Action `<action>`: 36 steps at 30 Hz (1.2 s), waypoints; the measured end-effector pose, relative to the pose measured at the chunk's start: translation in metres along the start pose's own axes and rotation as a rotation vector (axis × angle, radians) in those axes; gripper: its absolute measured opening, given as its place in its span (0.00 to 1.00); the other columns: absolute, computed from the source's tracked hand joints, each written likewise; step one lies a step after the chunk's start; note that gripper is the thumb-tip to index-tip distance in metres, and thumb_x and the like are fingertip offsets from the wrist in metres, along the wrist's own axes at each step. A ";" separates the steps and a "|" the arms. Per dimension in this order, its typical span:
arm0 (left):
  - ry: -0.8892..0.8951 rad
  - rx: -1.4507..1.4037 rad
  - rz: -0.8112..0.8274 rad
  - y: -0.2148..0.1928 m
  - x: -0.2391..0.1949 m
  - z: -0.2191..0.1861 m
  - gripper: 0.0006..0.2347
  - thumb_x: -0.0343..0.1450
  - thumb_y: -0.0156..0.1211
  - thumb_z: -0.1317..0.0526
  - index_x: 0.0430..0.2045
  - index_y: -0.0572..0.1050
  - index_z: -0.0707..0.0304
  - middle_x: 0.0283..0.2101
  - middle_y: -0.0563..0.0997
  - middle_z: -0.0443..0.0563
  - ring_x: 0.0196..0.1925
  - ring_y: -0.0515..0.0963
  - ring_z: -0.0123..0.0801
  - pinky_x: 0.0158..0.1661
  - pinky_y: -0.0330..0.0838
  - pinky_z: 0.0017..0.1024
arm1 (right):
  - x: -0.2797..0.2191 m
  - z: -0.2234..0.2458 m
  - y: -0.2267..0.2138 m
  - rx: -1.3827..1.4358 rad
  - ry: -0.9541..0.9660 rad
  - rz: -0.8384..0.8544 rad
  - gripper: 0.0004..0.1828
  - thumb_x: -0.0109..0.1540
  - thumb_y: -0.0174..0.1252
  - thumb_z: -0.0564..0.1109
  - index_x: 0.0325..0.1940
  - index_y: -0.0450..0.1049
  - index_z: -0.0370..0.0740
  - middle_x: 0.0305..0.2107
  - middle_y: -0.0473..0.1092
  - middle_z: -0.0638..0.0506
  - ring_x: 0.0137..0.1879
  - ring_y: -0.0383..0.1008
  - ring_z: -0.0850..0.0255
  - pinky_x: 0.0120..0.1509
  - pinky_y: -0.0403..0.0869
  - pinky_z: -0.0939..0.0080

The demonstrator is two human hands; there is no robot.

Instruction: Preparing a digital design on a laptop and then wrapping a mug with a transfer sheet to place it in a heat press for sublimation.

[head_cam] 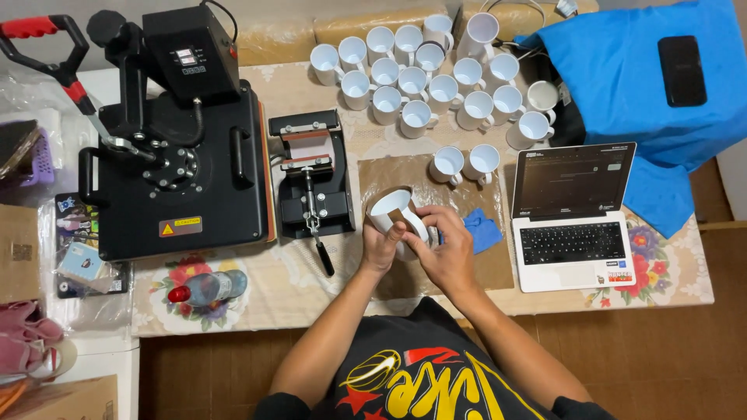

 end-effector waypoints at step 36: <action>-0.115 0.038 0.166 0.005 0.050 -0.063 0.36 0.60 0.89 0.55 0.62 0.74 0.65 0.50 0.87 0.58 0.54 0.85 0.39 0.54 0.82 0.46 | 0.034 -0.048 0.006 0.565 0.505 0.091 0.20 0.54 0.86 0.35 0.42 0.80 0.33 0.53 0.82 0.43 0.60 0.81 0.59 0.64 0.83 0.61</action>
Point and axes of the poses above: each hand's wrist, its own x-axis towards the middle knuckle, its own y-axis out of the palm, z = x × y, the point moved 4 cm from there along x, towards the middle knuckle
